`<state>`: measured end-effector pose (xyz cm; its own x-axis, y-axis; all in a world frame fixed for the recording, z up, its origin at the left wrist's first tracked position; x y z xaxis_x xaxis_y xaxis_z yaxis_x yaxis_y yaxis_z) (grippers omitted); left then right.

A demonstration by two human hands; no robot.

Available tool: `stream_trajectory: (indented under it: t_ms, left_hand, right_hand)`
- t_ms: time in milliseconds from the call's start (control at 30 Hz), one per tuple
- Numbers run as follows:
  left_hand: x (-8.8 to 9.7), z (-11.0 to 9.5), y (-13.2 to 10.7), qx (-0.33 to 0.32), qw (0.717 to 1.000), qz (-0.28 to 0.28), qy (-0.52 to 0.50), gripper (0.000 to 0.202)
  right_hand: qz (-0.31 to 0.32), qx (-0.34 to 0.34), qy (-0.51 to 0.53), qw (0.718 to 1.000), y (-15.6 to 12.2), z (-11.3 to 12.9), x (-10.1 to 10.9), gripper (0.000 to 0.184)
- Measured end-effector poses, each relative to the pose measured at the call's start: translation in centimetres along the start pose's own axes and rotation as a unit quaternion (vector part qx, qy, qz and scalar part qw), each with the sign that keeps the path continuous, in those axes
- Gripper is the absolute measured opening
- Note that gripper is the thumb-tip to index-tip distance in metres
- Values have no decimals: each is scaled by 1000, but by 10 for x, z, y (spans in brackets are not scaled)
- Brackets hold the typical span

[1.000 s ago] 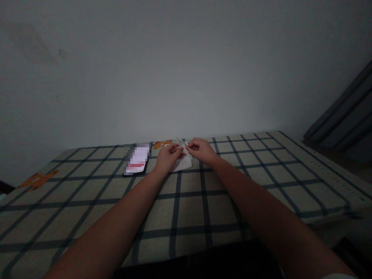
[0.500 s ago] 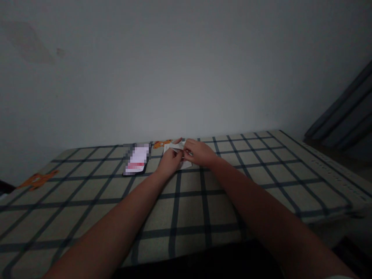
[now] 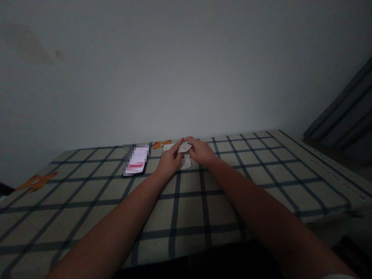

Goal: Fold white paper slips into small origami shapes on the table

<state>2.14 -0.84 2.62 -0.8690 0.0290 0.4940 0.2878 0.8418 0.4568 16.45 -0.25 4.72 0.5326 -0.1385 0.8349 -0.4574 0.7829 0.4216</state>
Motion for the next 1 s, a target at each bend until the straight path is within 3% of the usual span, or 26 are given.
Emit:
stream_trajectory:
  t_ms: [133,233,333,433,567,800,1000]
  left_hand:
    - [-1,0,2,30,990,20,-133,60]
    - [-4,7,6,83,944,16,-319,54]
    - [-8,15,11,135,898,11,-420,40]
    - [-10,19,13,154,887,32,-435,34]
    - [-10,23,14,144,897,35,-417,28]
    - [-7,23,12,157,916,22,-368,26]
    - [-11,18,10,168,903,53,-392,23]
  right_hand:
    - [-14,7,26,1000,0,-4,1,33]
    - [-11,32,20,999,0,-5,3,31]
    - [20,67,-13,997,0,-5,1,31]
    - [45,94,-35,994,0,-5,-2,35]
    - [55,97,-46,993,-1,-5,-2,34]
    - [23,65,-26,997,-2,-5,2,37]
    - [30,69,-57,996,0,-5,0,26]
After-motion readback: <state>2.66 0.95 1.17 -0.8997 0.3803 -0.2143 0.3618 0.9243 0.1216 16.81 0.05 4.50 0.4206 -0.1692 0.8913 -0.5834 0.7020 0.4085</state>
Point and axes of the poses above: each hand's wrist, its own y-axis towards the middle knuckle, its own x-axis out of the back of the hand, z = x × y, the point moved 3 cm from there along y, towards the middle knuckle, and after that the axes turned 8 degrees about z, right-handed, at the moved point
